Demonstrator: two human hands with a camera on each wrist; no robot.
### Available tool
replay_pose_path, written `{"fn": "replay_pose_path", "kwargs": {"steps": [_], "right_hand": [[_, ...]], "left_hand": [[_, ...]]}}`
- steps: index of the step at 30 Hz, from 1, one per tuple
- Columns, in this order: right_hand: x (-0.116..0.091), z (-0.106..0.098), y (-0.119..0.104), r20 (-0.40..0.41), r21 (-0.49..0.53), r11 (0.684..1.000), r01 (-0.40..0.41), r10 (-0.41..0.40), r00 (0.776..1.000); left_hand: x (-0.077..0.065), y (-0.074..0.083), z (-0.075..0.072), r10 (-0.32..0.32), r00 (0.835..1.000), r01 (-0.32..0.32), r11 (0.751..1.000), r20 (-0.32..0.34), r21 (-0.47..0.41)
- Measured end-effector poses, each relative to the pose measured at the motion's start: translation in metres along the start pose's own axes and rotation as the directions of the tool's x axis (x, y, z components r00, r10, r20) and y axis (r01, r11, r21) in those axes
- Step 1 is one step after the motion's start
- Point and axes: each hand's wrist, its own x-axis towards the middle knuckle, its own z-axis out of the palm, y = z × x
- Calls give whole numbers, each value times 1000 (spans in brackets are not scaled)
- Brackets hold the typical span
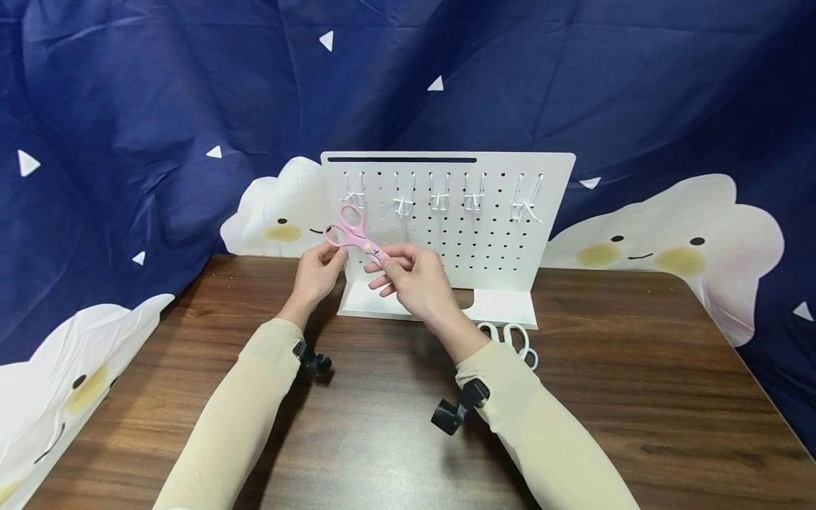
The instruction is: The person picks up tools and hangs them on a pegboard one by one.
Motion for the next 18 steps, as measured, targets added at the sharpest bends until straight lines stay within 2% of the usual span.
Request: {"fn": "replay_pose_path", "kwargs": {"steps": [7, 18], "right_hand": [[8, 6, -1, -19, -16, 999, 30, -31, 999], [21, 10, 0, -31, 15, 1000, 23, -23, 999]], "left_hand": [[0, -1, 1, 1, 1000, -1, 1000, 0, 4], [0, 1, -1, -5, 1000, 4, 1000, 7, 22]]}}
